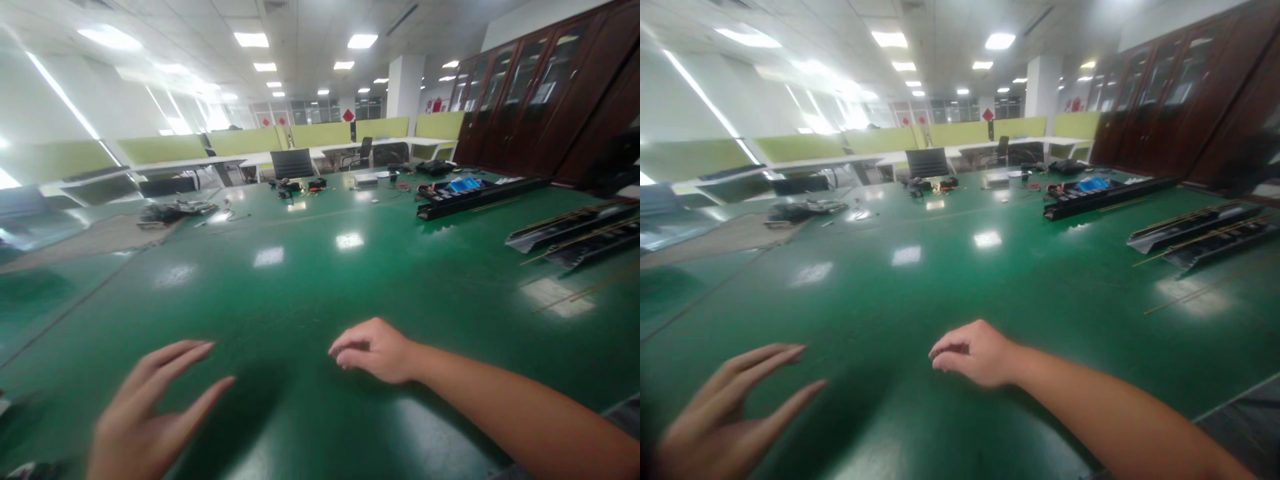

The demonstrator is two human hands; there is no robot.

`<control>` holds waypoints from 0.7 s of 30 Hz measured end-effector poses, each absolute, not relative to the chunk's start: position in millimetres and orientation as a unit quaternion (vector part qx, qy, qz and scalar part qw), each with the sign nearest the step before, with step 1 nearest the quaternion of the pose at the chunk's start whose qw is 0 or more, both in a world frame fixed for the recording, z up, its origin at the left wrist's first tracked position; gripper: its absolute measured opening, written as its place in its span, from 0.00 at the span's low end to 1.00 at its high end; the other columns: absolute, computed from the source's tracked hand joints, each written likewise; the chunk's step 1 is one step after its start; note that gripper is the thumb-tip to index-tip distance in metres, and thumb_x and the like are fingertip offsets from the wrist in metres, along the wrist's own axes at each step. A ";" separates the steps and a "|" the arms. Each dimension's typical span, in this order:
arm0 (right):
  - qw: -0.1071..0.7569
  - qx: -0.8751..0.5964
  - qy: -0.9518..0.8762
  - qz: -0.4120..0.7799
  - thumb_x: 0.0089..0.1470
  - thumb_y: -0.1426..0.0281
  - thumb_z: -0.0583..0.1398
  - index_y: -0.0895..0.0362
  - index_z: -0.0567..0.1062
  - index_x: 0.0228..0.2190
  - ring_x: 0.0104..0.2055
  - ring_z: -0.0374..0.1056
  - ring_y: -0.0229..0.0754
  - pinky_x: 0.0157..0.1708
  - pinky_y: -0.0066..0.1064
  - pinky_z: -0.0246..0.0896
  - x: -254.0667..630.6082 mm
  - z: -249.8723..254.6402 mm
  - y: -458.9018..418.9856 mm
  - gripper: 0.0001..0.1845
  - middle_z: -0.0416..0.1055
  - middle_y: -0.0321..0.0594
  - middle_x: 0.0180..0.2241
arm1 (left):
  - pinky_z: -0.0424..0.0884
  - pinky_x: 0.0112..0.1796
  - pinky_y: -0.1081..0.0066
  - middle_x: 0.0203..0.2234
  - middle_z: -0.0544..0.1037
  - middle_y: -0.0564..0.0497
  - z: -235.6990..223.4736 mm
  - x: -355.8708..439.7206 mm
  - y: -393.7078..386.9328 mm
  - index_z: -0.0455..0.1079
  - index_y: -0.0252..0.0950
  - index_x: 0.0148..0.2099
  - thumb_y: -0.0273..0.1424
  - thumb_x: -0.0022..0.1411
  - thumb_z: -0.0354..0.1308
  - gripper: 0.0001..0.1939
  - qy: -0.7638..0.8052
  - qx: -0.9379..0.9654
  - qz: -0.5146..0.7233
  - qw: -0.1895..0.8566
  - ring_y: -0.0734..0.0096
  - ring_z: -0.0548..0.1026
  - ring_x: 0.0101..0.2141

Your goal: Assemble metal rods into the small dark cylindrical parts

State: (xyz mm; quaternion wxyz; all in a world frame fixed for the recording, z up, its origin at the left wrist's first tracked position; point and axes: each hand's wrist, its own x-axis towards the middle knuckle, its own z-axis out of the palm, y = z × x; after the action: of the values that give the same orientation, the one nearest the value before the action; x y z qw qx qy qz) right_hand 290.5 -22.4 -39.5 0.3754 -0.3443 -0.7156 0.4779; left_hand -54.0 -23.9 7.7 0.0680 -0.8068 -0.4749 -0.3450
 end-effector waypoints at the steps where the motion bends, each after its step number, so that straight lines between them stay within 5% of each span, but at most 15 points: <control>1: 0.370 -0.335 -0.693 0.521 0.56 0.64 0.65 0.60 0.82 0.40 0.30 0.73 0.38 0.34 0.29 0.67 289.6 -40.5 -22.8 0.14 0.79 0.42 0.31 | 0.76 0.49 0.59 0.52 0.72 0.54 2.9 -36.5 -19.4 0.66 0.54 0.59 0.42 0.60 0.64 0.24 -0.434 -0.842 -0.319 0.029 0.61 0.74 0.48; 4: 0.356 -0.307 -0.639 0.609 0.51 0.64 0.68 0.62 0.82 0.38 0.28 0.73 0.38 0.31 0.28 0.68 288.1 -43.6 -22.6 0.16 0.78 0.41 0.28 | 0.75 0.51 0.61 0.54 0.71 0.47 -9.0 22.1 -7.7 0.67 0.49 0.60 0.40 0.59 0.66 0.28 -0.309 -0.906 -0.279 -0.081 0.59 0.73 0.52; 8: 0.356 -0.290 -0.601 0.654 0.48 0.62 0.70 0.62 0.83 0.37 0.28 0.72 0.37 0.33 0.29 0.68 289.1 -44.6 -19.1 0.18 0.78 0.41 0.28 | 0.77 0.44 0.68 0.48 0.75 0.46 -14.8 71.6 -1.0 0.76 0.47 0.52 0.35 0.64 0.62 0.14 -0.228 -0.900 -0.318 -0.194 0.66 0.77 0.45; 17: 0.341 -0.272 -0.579 0.689 0.47 0.58 0.71 0.63 0.82 0.31 0.27 0.70 0.36 0.32 0.28 0.66 287.9 -47.5 -15.0 0.19 0.76 0.38 0.26 | 0.76 0.44 0.65 0.39 0.81 0.46 -9.2 83.8 -15.2 0.79 0.42 0.39 0.33 0.60 0.66 0.04 -0.240 -0.854 -0.380 -0.263 0.63 0.78 0.43; 21: 0.320 -0.272 -0.558 0.715 0.46 0.54 0.71 0.62 0.80 0.38 0.27 0.71 0.36 0.32 0.29 0.66 287.2 -52.6 -13.7 0.26 0.76 0.39 0.27 | 0.77 0.45 0.64 0.38 0.82 0.46 -4.1 65.4 -19.7 0.77 0.38 0.40 0.35 0.64 0.61 0.07 -0.332 -0.818 -0.377 -0.280 0.62 0.80 0.42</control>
State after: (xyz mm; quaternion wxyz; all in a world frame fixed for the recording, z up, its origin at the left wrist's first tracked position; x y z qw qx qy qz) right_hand 287.2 -13.7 -52.6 0.3203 -0.2721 -0.5583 0.7153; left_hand 65.4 -19.7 -4.1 -0.2796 -0.8182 -0.3315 -0.3775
